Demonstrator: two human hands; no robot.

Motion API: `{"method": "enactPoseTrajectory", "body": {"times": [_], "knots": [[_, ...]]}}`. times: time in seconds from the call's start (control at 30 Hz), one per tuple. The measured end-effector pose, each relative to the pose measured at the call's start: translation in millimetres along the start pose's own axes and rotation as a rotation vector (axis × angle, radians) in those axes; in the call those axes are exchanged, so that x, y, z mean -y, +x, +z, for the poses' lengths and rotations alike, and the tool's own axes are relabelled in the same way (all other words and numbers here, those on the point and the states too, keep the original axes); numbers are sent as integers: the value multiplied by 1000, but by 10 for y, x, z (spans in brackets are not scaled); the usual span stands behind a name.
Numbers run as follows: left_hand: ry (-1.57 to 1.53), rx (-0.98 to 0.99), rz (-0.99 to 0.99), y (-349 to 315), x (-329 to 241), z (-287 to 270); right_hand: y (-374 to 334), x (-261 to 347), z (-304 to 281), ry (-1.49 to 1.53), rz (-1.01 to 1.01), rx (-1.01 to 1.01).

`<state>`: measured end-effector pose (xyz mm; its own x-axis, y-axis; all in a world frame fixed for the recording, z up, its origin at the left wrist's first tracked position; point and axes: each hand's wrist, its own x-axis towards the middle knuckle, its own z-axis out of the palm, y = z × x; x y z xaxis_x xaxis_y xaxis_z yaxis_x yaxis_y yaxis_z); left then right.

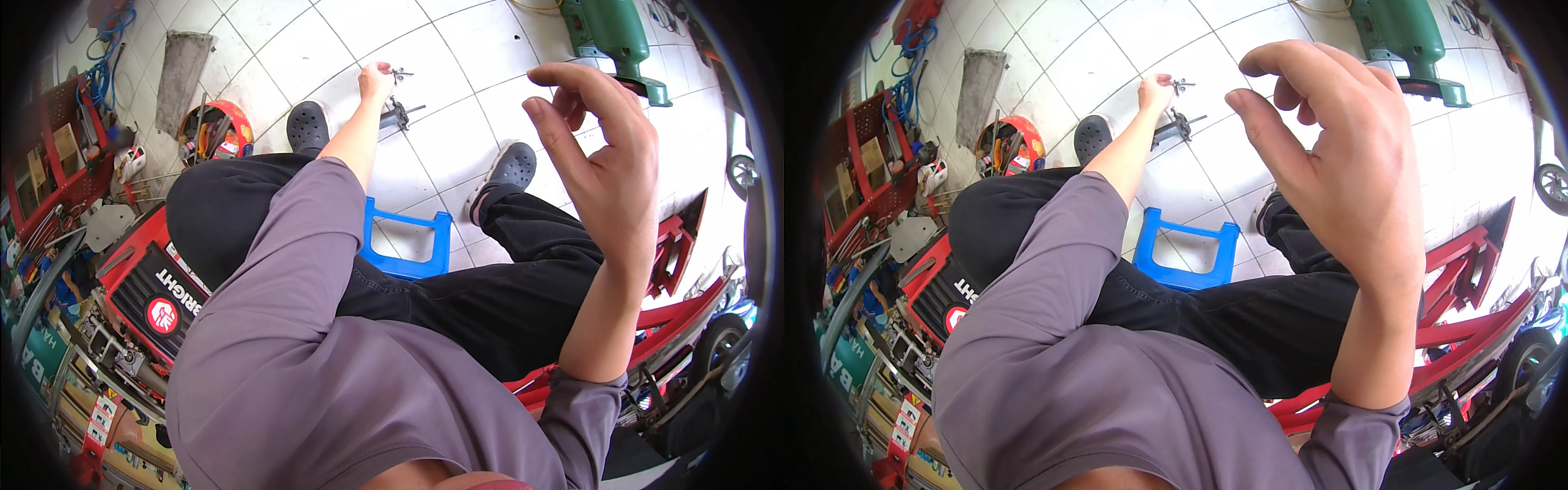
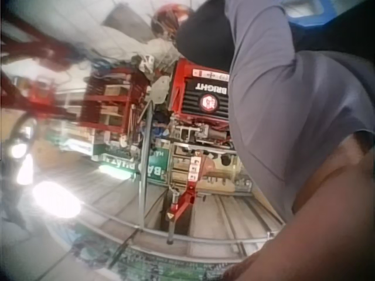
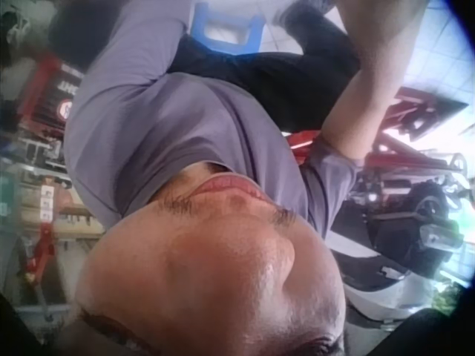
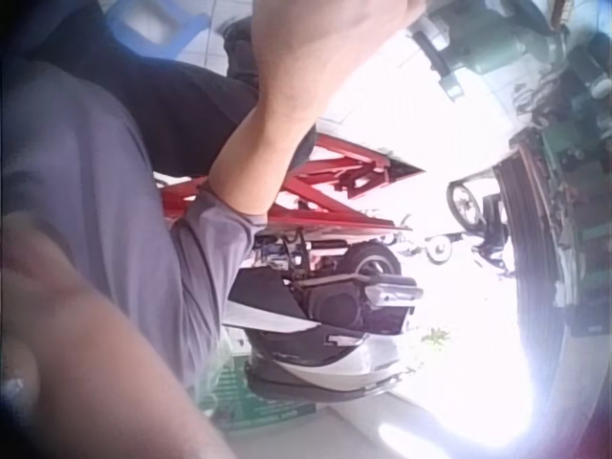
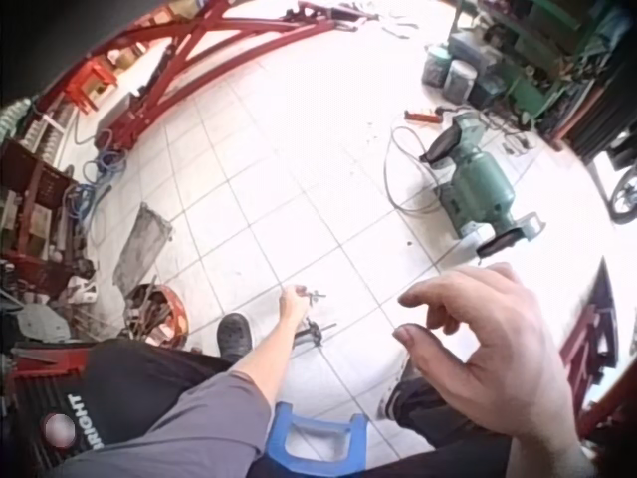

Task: The person sits on the floor and uses their hands to pull pins and a small shaft out of a mechanical sprocket housing.

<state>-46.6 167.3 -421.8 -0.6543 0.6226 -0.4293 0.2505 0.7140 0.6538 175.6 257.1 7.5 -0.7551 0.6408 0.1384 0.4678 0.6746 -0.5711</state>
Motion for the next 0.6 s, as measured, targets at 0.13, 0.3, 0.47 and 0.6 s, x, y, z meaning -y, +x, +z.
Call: {"method": "enactPoseTrajectory", "body": {"times": [0.13,0.3,0.47,0.6], "knots": [[-51,-58,5,-60,32,23,-2,-14,-9,-3,-24,-4],[-86,-48,32,-110,125,23,-22,-31,-3,22,12,-2],[116,106,36,-238,207,-315,-14,3,-54,43,72,10],[401,472,171,-494,203,-523,-40,-7,-103,62,37,14]]}}
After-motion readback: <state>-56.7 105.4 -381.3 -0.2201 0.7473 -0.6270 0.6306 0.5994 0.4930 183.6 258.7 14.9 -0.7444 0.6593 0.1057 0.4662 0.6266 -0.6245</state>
